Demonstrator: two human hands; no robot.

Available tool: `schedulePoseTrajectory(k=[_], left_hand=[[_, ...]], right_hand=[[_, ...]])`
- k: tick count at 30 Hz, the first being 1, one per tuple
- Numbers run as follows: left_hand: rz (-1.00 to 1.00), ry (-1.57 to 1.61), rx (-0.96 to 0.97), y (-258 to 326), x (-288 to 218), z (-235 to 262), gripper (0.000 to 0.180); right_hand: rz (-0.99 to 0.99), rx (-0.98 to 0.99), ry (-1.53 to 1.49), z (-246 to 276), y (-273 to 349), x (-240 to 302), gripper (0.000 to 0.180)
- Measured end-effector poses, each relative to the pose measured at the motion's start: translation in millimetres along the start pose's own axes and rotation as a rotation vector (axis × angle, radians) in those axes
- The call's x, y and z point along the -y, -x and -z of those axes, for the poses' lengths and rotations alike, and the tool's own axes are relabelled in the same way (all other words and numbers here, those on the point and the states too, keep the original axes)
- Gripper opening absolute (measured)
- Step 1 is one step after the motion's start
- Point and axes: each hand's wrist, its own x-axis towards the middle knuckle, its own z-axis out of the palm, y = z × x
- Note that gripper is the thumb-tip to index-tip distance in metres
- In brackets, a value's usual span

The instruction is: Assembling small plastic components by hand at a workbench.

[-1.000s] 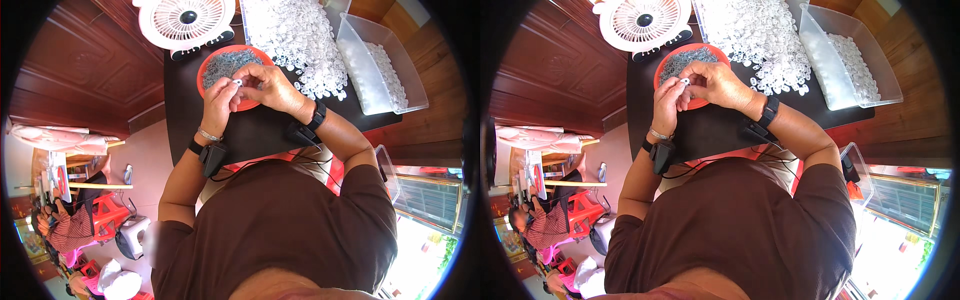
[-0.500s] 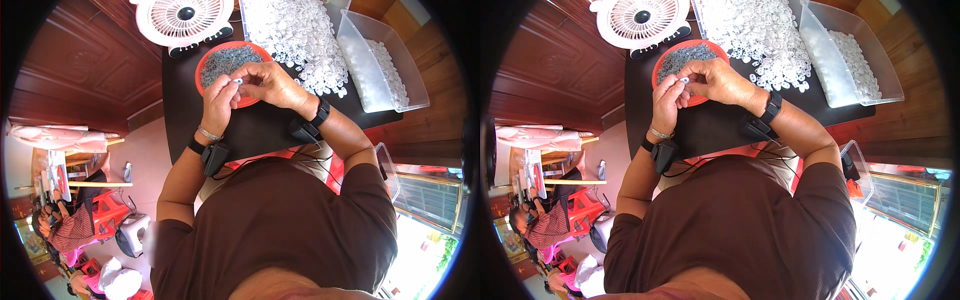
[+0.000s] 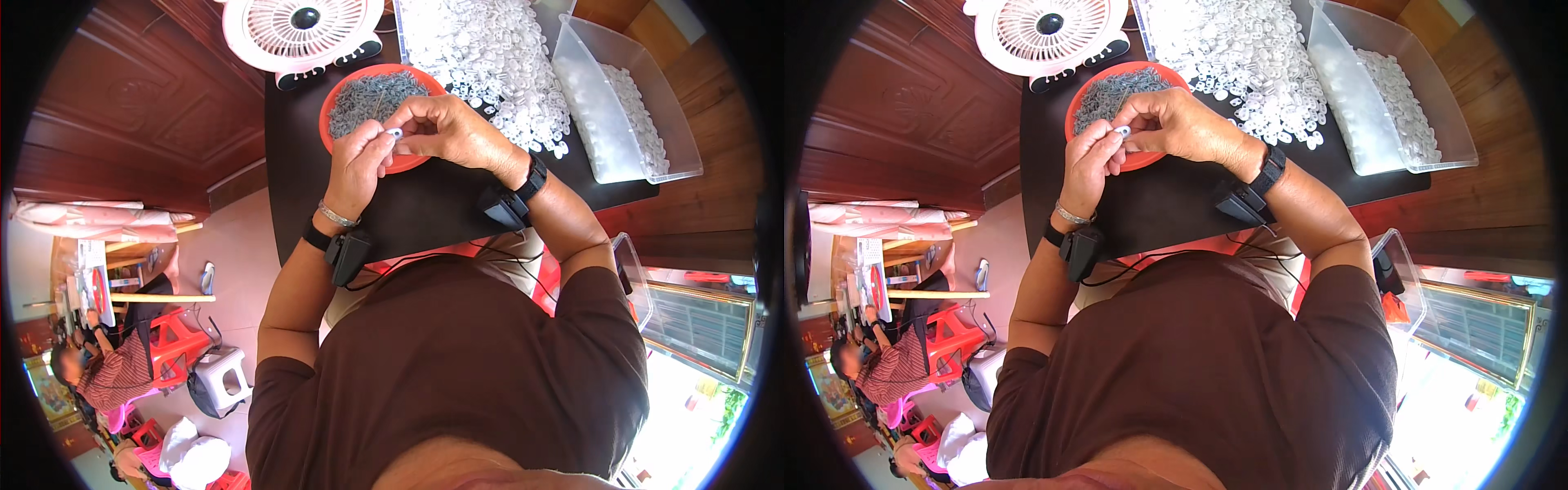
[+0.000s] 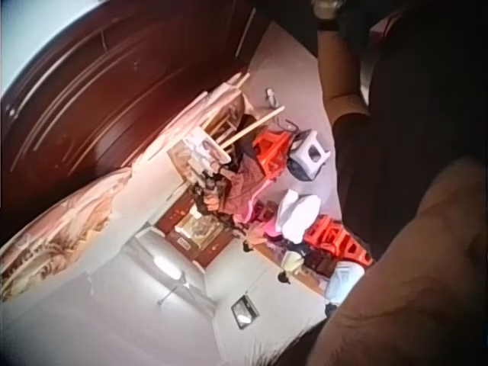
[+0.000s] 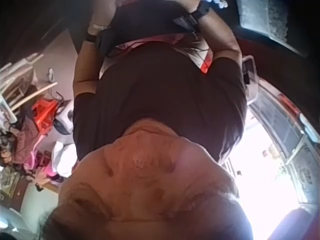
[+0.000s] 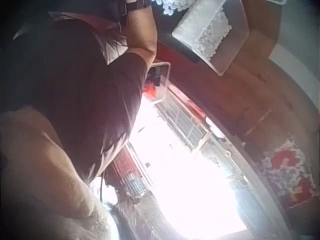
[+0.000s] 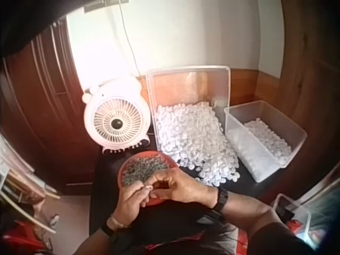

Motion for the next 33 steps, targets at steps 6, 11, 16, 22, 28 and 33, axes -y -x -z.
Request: schedulePoseTrajectory(k=[6, 11, 16, 22, 28, 33], left_hand=[[0.015, 0.055, 0.042, -1, 1, 1, 0.022], [0.021, 0.065, 0.068, -1, 2, 2, 0.022], [0.008, 0.088, 0.014, -1, 1, 0, 0.021], [0.034, 0.103, -0.044, 0, -3, -2, 0.019], [0.025, 0.104, -0.035, 1, -3, -1, 0.023], [-0.04, 0.034, 0.01, 1, 2, 1, 0.027]], right_hand=[[-0.008, 0.007, -0.017, 4, 1, 1, 0.021], [0.013, 0.008, -0.036, 5, 1, -1, 0.023], [0.041, -0.031, -0.087, 0, 0, -1, 0.026], [0.094, -0.137, 0.145, -8, 0, -2, 0.033], [0.236, -0.165, 0.41, -11, -1, -2, 0.028], [0.318, -0.175, 0.352, -11, 1, -1, 0.024]])
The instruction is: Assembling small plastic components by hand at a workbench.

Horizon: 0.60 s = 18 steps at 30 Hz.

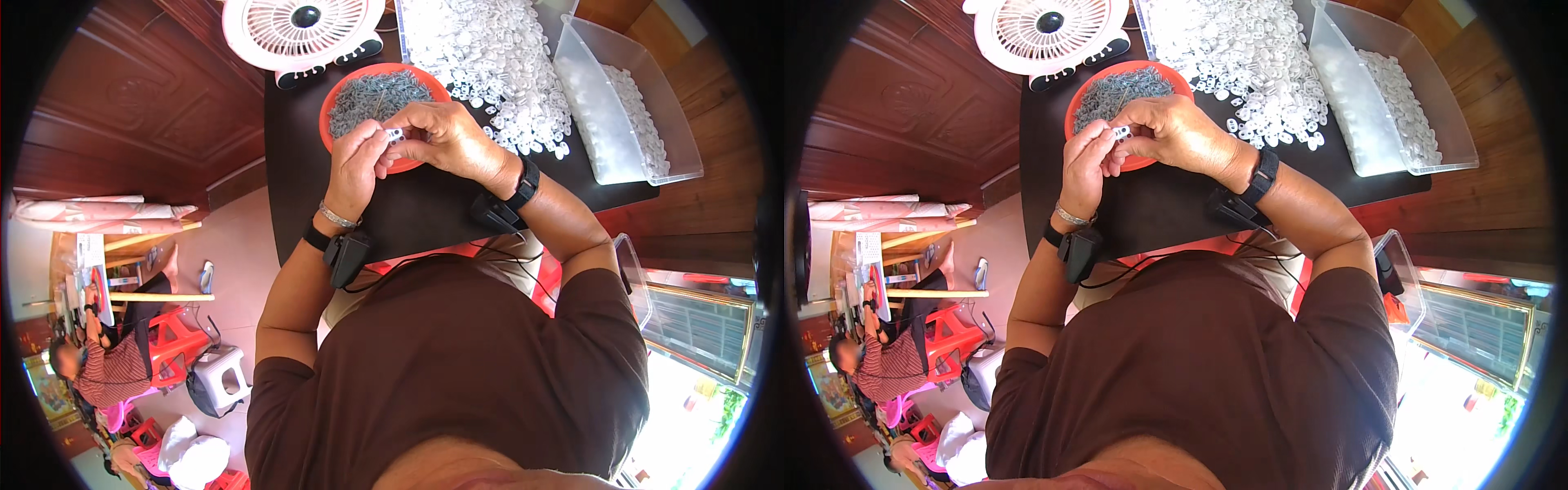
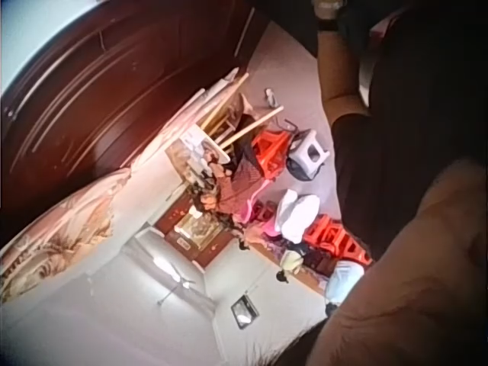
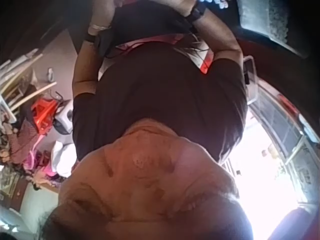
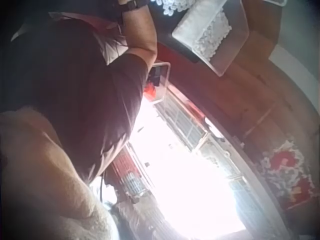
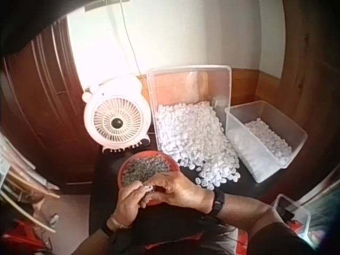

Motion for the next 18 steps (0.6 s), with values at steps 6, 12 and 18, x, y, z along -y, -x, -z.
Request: schedulePoseTrajectory(k=[6, 12, 18], left_hand=[[0.007, 0.018, 0.006, 1.4, -4.0, -1.2, 0.028], [-0.013, 0.027, 0.036, 1.9, -1.4, -0.2, 0.029], [-0.043, -0.008, 0.061, 1.9, -2.5, 0.7, 0.03]], right_hand=[[0.029, -0.009, 0.001, -1.4, 1.6, -2.6, 0.023], [0.07, -0.016, -0.004, -0.5, 2.0, -4.0, 0.022], [0.093, -0.026, -0.014, -0.4, 2.2, -5.1, 0.022]])
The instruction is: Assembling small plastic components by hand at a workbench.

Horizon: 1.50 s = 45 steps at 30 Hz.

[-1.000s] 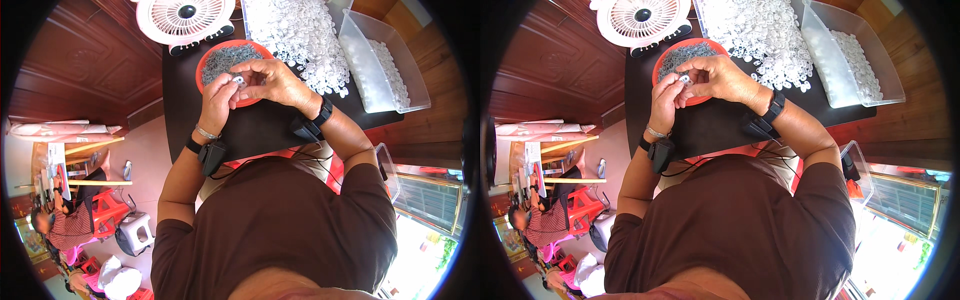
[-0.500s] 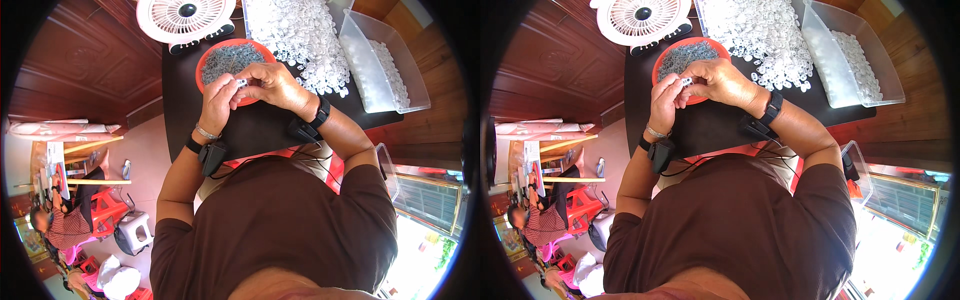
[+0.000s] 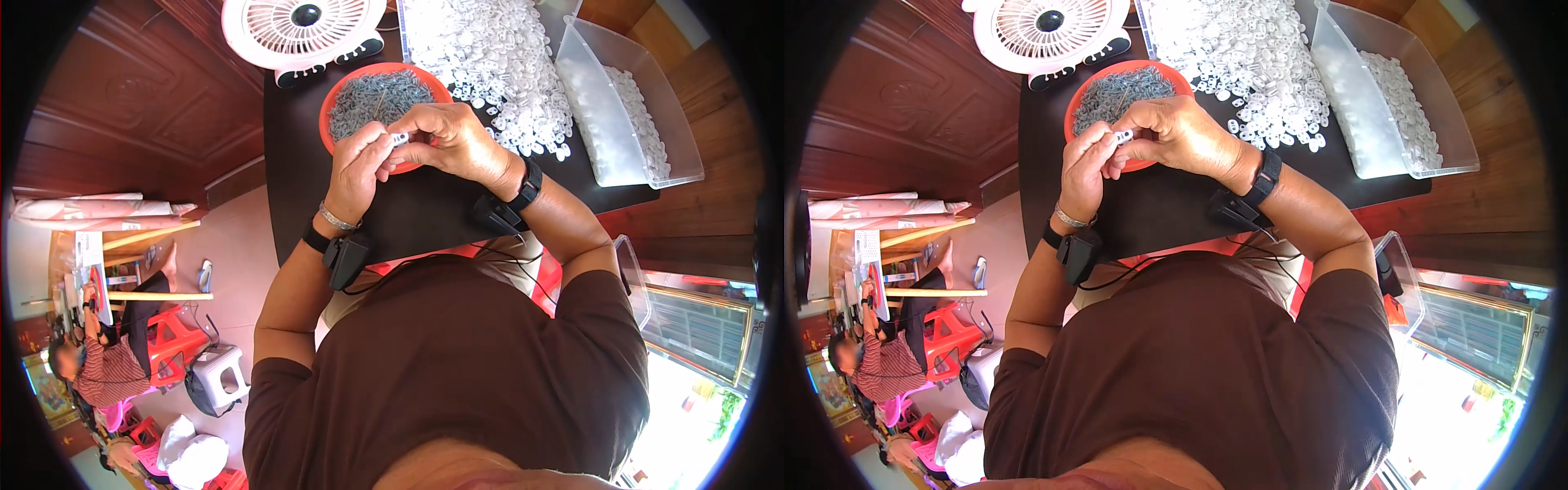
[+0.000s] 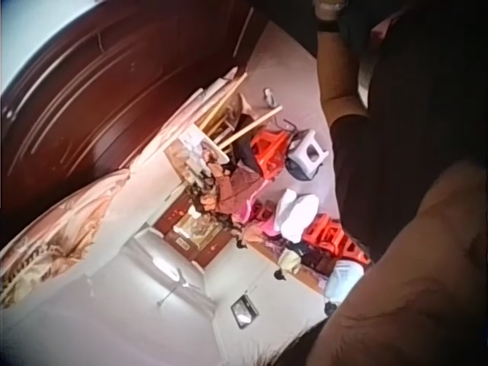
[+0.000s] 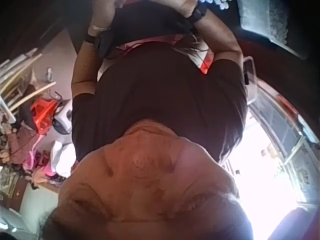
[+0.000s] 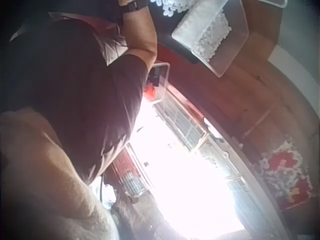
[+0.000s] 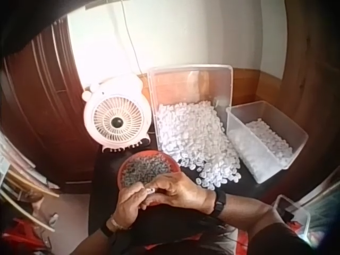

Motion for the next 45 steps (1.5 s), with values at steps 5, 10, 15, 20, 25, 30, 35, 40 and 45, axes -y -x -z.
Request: schedulePoseTrajectory(k=[5, 10, 15, 20, 25, 30, 35, 40, 45], left_hand=[[-0.016, 0.021, 0.008, 0, -1, 0, 0.029], [0.007, 0.03, -0.007, 1, -3, -1, 0.029], [0.018, 0.07, -0.017, 0, -5, -3, 0.029], [0.028, 0.036, -0.049, 2, -5, -7, 0.028], [0.03, 0.038, -0.071, 2, -4, -9, 0.029], [0.049, 0.048, -0.081, 2, -2, -8, 0.027], [0.027, 0.017, -0.09, 0, 2, -5, 0.028], [0.07, 0.052, -0.062, -3, 2, -5, 0.027], [0.114, 0.125, -0.117, -2, 5, -10, 0.027]], right_hand=[[0.047, 0.001, 0.022, 2, -3, 6, 0.022], [0.046, 0.012, 0.032, 2, -2, 5, 0.02], [0.08, 0.004, 0.037, 2, -1, 3, 0.019], [0.112, -0.006, 0.088, 0, 1, -1, 0.025], [0.132, -0.014, 0.135, 0, 0, 0, 0.024], [0.149, -0.038, 0.179, -1, 1, -1, 0.022], [0.038, -0.084, 0.115, -4, -2, 2, 0.022], [0.105, -0.018, 0.246, 1, -1, -3, 0.02], [0.055, -0.031, 0.166, -3, 1, -2, 0.013]])
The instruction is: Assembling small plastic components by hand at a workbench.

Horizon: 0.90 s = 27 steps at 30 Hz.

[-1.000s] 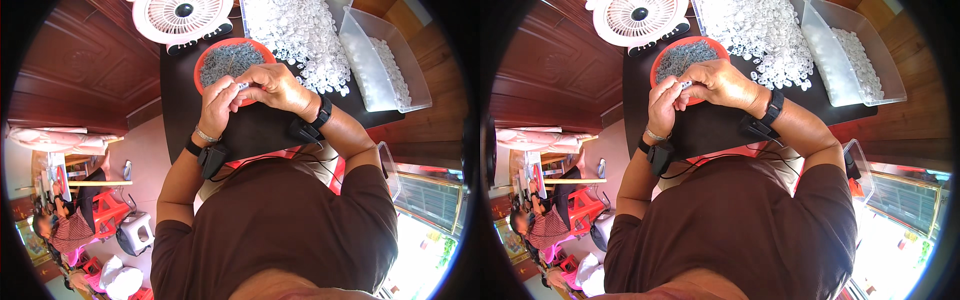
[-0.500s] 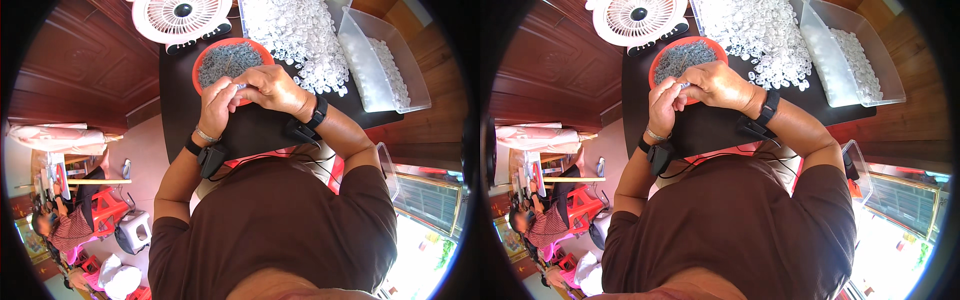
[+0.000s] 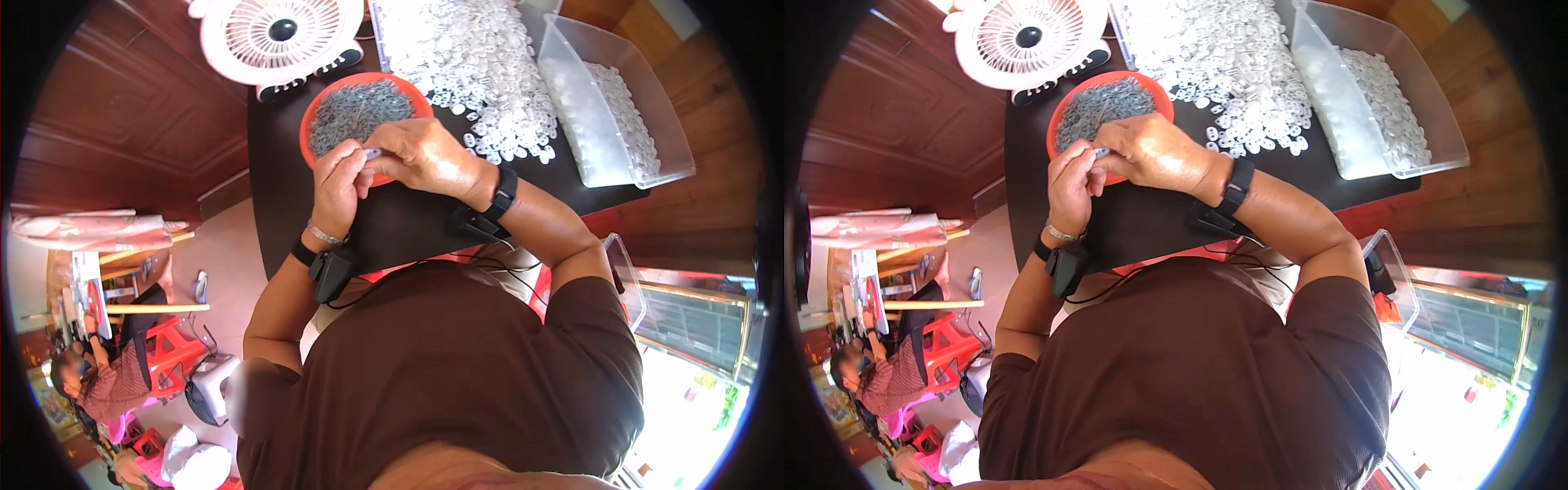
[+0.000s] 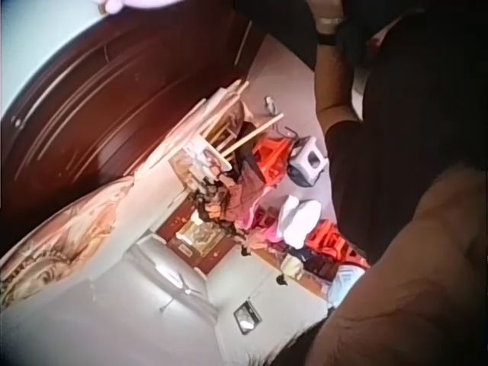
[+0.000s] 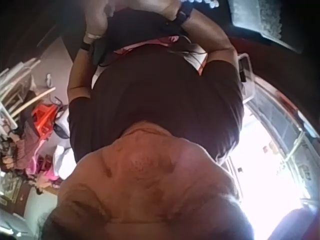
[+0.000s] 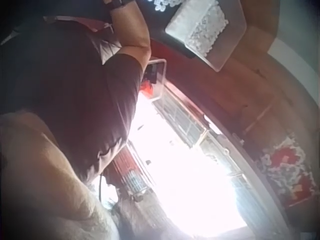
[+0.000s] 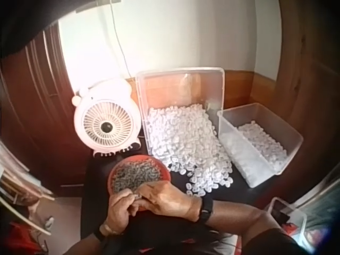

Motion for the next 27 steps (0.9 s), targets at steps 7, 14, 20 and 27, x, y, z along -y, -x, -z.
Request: schedulePoseTrajectory(k=[7, 14, 20, 27], left_hand=[[0.01, 0.005, 0.0, 3, 2, 3, 0.025], [-0.112, 0.02, -0.008, -2, 2, 3, 0.023], [-0.264, -0.052, -0.058, -4, 3, 16, 0.022], [-0.224, -0.059, -0.064, -9, 3, 14, 0.022]], right_hand=[[0.026, 0.02, 0.059, -6, 4, -3, 0.016], [0.116, -0.123, 0.174, 17, -8, 7, 0.025], [-0.251, -0.571, 0.845, 132, -6, -10, 0.016], [-0.23, -0.566, 1.215, 167, 25, -22, 0.013]])
